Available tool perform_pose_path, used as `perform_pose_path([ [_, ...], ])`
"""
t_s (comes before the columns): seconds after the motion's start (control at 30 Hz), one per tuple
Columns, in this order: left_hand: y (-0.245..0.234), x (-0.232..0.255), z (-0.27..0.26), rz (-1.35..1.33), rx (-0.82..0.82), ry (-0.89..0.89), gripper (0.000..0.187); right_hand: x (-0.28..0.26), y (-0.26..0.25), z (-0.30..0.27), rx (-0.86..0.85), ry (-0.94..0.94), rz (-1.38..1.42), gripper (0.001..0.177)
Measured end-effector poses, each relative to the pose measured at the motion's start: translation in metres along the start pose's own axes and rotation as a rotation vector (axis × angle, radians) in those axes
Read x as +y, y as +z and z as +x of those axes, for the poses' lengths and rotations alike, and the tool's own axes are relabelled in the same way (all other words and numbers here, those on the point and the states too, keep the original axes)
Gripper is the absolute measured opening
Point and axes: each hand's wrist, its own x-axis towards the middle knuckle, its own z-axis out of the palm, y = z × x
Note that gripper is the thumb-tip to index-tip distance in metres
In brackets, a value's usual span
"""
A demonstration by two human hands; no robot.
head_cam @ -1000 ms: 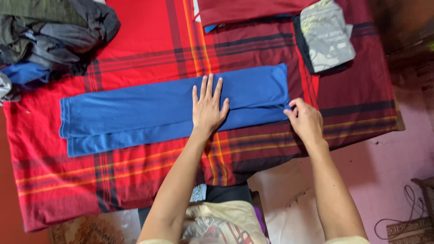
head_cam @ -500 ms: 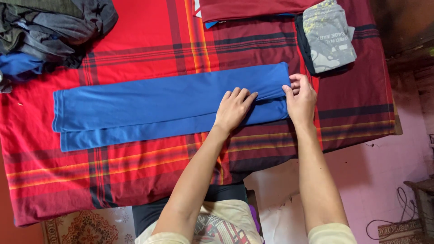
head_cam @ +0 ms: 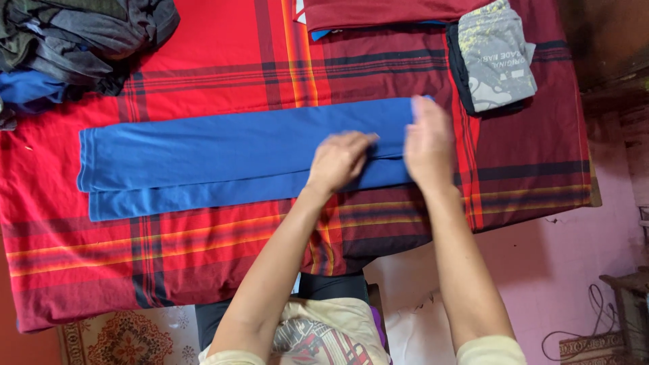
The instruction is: Folding a blue t-shirt on a bed.
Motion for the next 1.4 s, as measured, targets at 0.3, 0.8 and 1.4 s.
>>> perform_pose_path([
  [0.3,-0.008,0.005,-0.009,0.535,0.177,-0.389,0.063,0.011,0.016,0.014,-0.395,0.068,-0.229,0.067],
  [0.8,-0.047,-0.018,-0.048,0.494,0.198,-0.311,0.072,-0.016,0.042,-0.018,-0.164,0.074,-0.202,0.062],
  [1.4,-0.169,-0.098,-0.191,0.635,0.396,-0.646,0.069,-0.164,0.103,0.014,-0.312,-0.266,-0.105,0.063],
])
